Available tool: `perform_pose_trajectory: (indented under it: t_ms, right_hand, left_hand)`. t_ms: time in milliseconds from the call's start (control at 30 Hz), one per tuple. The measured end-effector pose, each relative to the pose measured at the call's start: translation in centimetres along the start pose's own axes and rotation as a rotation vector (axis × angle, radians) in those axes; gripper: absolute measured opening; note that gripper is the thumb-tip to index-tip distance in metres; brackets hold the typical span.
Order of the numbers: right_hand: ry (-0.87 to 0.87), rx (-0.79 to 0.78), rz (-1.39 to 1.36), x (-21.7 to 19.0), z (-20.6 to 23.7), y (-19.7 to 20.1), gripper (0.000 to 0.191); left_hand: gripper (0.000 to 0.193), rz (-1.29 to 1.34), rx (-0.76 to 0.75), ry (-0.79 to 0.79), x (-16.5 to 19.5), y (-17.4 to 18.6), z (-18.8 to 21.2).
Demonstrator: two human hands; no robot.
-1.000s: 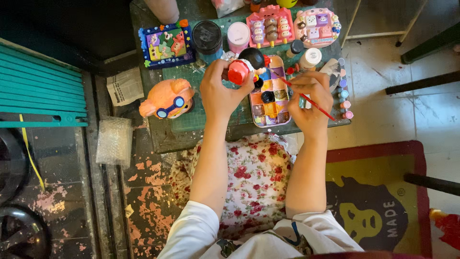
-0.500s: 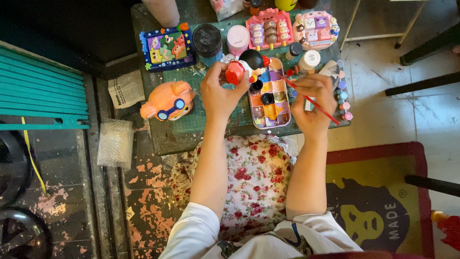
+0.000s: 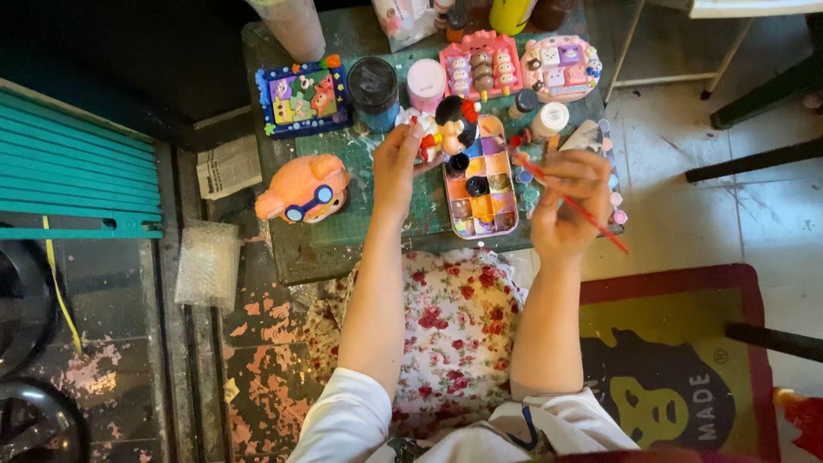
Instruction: The person holds a plaster figurine in one hand and paints its surface with a paintbrush, dipping the brush into a paint palette between strokes and rotating the figurine to reach different sides. The person continues painting details on the figurine's head and body throughout the clip.
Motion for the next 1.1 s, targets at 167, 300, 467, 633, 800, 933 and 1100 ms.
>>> perform_pose_trajectory:
  t_ms: [167,300,467,633,800,933,1100]
  right_hand:
    - [0.002,-0.093,0.093,-0.8,-0.5,-0.6,0.019]
    - [0.027,-0.135,0.122,-1.0,-0.9,-1.0,0.023]
    - [0.027,-0.139,0.128,-1.3,-1.1,-1.2,0.023]
    - [0.009,-0.14,0.133,-1.2,-0.9,-1.3,0.021]
    - [-0.004,-0.037,0.125,-0.6,-0.5,-1.0,0.012]
    - [-0.044,0.149,-0.041,0.0,-0.1,-1.0,0.012]
    - [-0.132,0.25,-0.211,-0.2,0.2,-0.7,0.018]
  left_hand:
    - [0.034,0.002,-0.001,-0.016,0.1,0.0,0.1]
    - [0.034,0.013,0.013,-0.013,-0.2,0.1,-0.2]
    - [0.035,0.012,0.023,-0.019,-0.6,0.3,-0.3]
    - [0.035,-0.041,0.042,-0.035,-1.2,0.6,-0.6]
    - [0.032,-0.083,0.05,-0.047,-1.0,0.7,-0.5]
    - [0.033,-0.03,-0.019,-0.067,-0.3,0.4,-0.1]
    - [0.049,0.072,-0.099,-0.073,-0.2,0.1,-0.3]
Point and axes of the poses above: each hand's wrist, its own z-axis away from the middle knuckle, its own y-axis out of the back of the hand, x = y × z, the point moved 1 cm from there along -z, towards the middle knuckle, and after that the axes turned 9 degrees about y, right-handed, at the moved point
